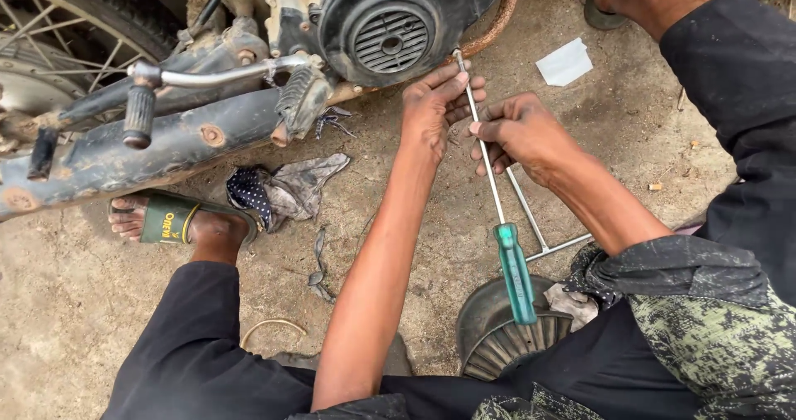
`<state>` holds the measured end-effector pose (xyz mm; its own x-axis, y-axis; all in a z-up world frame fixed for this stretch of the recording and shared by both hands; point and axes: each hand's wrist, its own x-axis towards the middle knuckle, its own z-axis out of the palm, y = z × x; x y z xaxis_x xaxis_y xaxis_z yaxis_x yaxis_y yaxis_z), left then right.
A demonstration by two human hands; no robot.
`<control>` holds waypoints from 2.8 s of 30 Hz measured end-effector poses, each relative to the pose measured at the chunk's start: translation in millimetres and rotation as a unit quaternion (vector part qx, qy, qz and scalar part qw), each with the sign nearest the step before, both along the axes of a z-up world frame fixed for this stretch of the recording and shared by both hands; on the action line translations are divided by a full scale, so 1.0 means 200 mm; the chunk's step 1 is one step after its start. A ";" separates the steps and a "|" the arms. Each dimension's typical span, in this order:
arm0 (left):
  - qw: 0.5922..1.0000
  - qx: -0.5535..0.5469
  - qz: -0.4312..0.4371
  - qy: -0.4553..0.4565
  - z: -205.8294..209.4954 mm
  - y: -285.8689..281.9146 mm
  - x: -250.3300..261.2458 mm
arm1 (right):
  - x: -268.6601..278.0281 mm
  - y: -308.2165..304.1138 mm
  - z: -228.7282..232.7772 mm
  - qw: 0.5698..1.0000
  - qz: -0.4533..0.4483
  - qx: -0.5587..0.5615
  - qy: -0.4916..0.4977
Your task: Repair the cooling fan and housing of a motorcycle engine.
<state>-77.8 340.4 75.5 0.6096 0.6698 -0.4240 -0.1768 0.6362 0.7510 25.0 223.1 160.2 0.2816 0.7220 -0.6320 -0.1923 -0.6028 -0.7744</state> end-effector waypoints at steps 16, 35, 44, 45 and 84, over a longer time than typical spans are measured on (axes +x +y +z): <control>0.999 -0.014 0.044 0.025 0.07 -0.04 0.01 | 0.04 -0.03 -0.02 1.000 0.022 0.013 -0.002; 0.998 -0.064 -0.011 -0.013 -0.08 0.01 -0.06 | -0.08 -0.23 -0.03 0.993 -0.006 -0.029 0.111; 0.984 -0.097 -0.081 -0.126 0.22 -0.06 -0.12 | -0.07 -0.24 -0.01 0.943 -0.083 0.080 0.313; 0.974 -0.108 -0.107 -0.168 0.23 -0.08 -0.13 | -0.07 -0.25 -0.01 0.917 -0.101 0.100 0.373; 0.995 -0.042 -0.076 -0.041 -0.09 -0.03 -0.14 | -0.12 -0.30 0.07 0.964 -0.052 0.047 0.258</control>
